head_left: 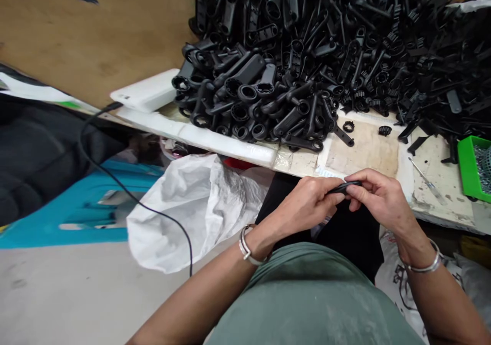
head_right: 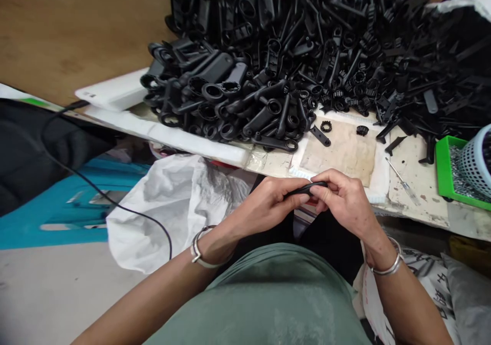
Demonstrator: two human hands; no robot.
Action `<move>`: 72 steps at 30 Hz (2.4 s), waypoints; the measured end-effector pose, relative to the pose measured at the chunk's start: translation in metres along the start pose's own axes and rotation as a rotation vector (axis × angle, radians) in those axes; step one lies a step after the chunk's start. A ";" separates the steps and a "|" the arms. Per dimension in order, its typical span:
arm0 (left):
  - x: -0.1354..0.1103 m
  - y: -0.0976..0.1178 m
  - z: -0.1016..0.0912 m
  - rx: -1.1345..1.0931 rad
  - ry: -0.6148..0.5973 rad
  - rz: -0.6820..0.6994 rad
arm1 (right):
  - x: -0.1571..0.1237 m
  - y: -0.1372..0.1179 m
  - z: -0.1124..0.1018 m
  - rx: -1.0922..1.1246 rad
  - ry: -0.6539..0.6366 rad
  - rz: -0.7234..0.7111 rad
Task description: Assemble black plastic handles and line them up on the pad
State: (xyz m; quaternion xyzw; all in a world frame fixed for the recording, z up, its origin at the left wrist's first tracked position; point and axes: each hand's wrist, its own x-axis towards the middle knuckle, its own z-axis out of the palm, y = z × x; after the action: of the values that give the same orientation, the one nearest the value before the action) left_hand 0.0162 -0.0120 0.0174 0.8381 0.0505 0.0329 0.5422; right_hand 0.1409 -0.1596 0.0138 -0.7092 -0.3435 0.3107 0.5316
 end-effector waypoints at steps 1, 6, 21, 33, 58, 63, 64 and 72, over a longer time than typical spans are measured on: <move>0.001 -0.001 0.001 -0.040 -0.004 -0.014 | -0.001 -0.001 -0.001 -0.049 0.000 -0.013; 0.001 -0.005 0.005 -0.042 0.045 -0.014 | -0.002 -0.003 -0.003 -0.189 0.001 -0.058; 0.002 -0.006 -0.002 -0.033 0.057 0.020 | -0.012 -0.002 -0.001 -0.240 0.162 -0.131; 0.006 -0.001 -0.004 0.052 0.055 0.137 | -0.018 0.007 0.001 -0.155 0.202 -0.261; 0.018 -0.006 0.005 -0.106 0.056 0.042 | -0.007 0.012 -0.004 -0.206 0.239 -0.216; 0.025 -0.005 0.016 -0.736 0.001 -0.170 | 0.007 0.002 -0.016 -0.236 0.284 -0.172; 0.026 -0.004 0.018 -0.847 -0.001 -0.193 | 0.009 0.000 -0.018 -0.291 0.303 -0.182; 0.033 -0.007 0.035 -1.407 0.074 -0.249 | 0.007 -0.002 -0.012 -0.596 0.524 -0.325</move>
State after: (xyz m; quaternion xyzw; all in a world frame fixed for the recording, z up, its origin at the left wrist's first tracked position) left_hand 0.0525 -0.0363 -0.0035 0.2759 0.1309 0.0237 0.9519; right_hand 0.1547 -0.1596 0.0185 -0.8233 -0.3790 -0.0806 0.4147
